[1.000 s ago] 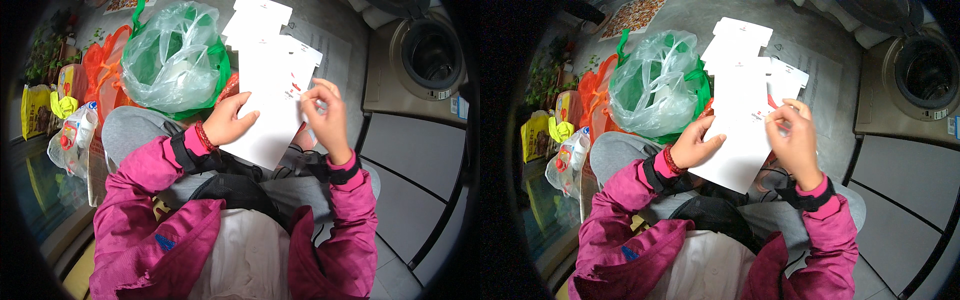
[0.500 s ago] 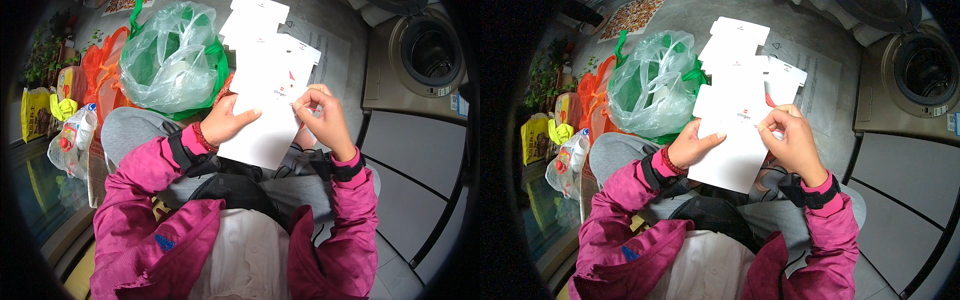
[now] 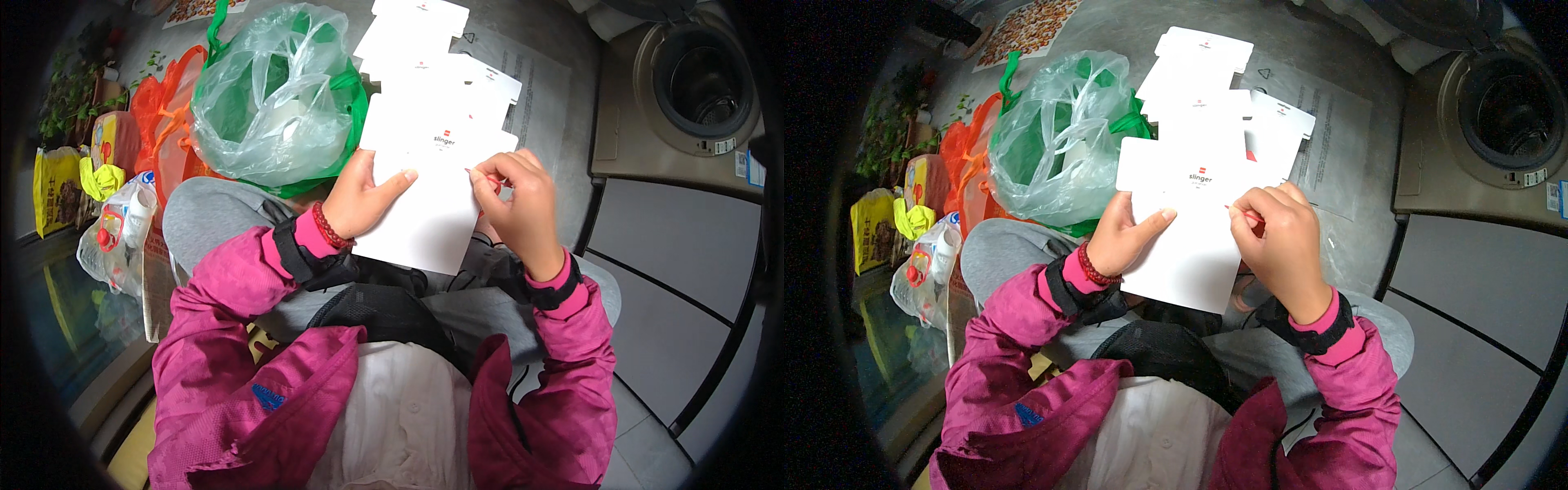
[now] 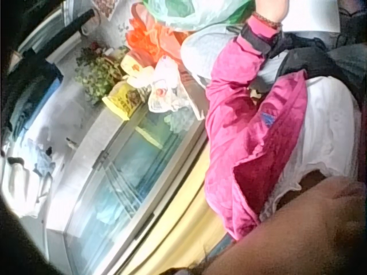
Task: The person sits on the floor and folds flat white cardboard pieces into small boxes. They fold the side flaps, tuck tabs into slots, and stack the finished boxes. The person also briefly handles a plastic bag and a white cylindrical object.
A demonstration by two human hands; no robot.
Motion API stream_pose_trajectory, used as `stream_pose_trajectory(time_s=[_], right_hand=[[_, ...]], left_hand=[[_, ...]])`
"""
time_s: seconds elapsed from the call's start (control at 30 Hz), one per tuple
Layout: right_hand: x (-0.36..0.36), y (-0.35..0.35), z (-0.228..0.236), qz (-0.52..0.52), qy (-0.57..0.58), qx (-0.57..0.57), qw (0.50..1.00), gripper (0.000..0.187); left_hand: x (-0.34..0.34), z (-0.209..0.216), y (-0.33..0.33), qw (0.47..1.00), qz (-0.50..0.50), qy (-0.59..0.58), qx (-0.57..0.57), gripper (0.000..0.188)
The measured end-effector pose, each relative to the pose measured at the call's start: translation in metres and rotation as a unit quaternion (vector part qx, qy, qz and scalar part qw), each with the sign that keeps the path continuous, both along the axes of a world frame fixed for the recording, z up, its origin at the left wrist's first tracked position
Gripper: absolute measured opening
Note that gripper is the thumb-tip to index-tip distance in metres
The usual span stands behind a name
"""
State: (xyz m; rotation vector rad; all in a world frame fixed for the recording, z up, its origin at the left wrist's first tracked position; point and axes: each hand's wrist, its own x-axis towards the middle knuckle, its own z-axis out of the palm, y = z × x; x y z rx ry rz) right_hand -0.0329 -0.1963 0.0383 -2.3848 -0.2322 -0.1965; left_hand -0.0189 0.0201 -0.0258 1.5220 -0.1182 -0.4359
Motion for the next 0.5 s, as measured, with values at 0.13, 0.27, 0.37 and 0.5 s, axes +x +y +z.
stream_pose_trajectory(time_s=[0.13, 0.27, 0.37, 0.5], right_hand=[[0.0, -0.0009, -0.0049, 0.005, -0.021, -0.001, 1.0, 0.01], [-0.0002, -0.0015, -0.0062, 0.011, -0.024, 0.0, 1.0, 0.011], [-0.0006, -0.0013, -0.0067, 0.009, -0.021, -0.002, 1.0, 0.01], [-0.0008, -0.0013, -0.0079, 0.008, -0.018, -0.006, 1.0, 0.01]], left_hand=[[-0.0004, -0.0006, -0.0008, 0.999, 0.008, -0.053, -0.001, 0.045], [-0.0014, 0.0022, 0.0004, 0.999, -0.002, -0.048, -0.011, 0.053], [-0.0018, 0.0036, -0.0013, 0.997, 0.011, -0.067, -0.026, 0.051], [-0.001, 0.0061, -0.0033, 0.996, 0.007, -0.073, -0.05, 0.054]])
